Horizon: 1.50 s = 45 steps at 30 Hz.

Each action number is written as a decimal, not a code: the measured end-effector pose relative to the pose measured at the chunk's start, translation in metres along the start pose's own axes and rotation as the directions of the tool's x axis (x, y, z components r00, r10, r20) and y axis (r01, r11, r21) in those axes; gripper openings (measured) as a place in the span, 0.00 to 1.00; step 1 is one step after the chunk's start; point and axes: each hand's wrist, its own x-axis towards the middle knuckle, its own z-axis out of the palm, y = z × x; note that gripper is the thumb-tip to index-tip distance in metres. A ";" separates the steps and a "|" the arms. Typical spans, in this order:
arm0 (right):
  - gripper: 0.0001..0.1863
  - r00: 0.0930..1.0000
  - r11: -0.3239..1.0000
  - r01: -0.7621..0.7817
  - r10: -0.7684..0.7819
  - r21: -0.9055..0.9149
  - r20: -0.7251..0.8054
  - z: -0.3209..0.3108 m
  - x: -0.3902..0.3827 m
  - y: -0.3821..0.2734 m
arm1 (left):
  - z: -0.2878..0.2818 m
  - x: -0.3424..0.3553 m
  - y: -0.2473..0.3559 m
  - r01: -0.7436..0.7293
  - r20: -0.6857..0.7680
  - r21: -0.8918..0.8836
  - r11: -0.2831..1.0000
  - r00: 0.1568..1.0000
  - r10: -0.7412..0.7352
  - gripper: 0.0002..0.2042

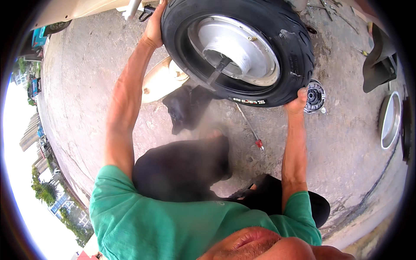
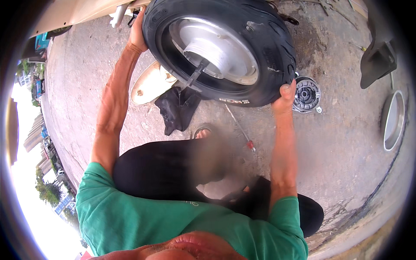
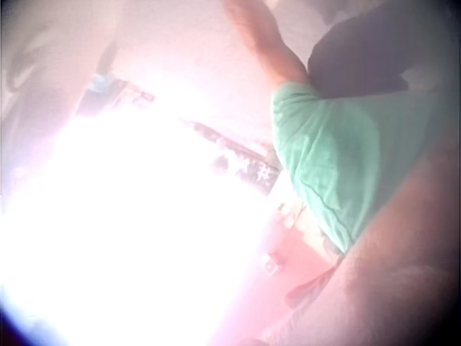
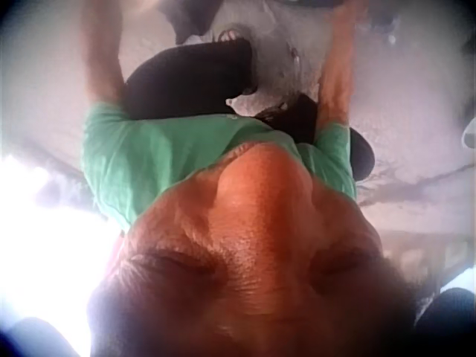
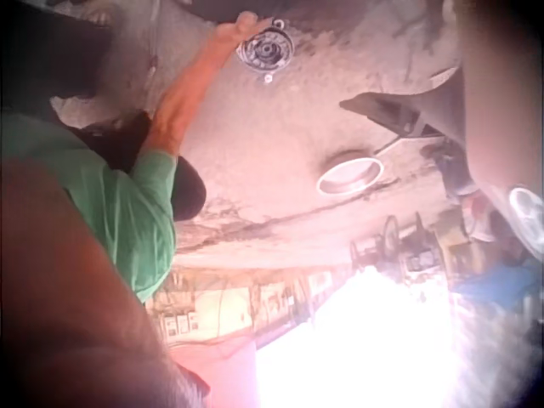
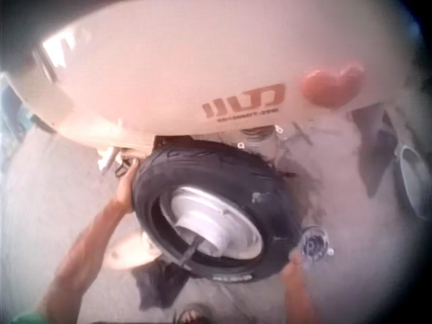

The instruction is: The person removes a tire from a wheel rim by hand and using a tool, then attempts to fit a new tire onto the rim.

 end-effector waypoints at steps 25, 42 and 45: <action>0.43 0.901 0.631 -0.287 0.433 -0.721 0.020 0.099 0.109 -0.172 | 0.049 -0.064 -0.174 0.003 -0.014 -0.735 0.678 1.000 -0.020 0.28; 0.39 0.916 0.609 -0.226 0.399 -0.760 0.047 0.112 0.105 -0.171 | 0.043 -0.061 -0.172 -0.070 -0.112 -0.585 0.808 0.994 0.005 0.28; 0.38 0.923 0.568 -0.218 0.385 -0.794 0.022 0.115 0.106 -0.172 | 0.041 -0.068 -0.158 -0.008 -0.187 -0.615 0.788 0.973 -0.136 0.29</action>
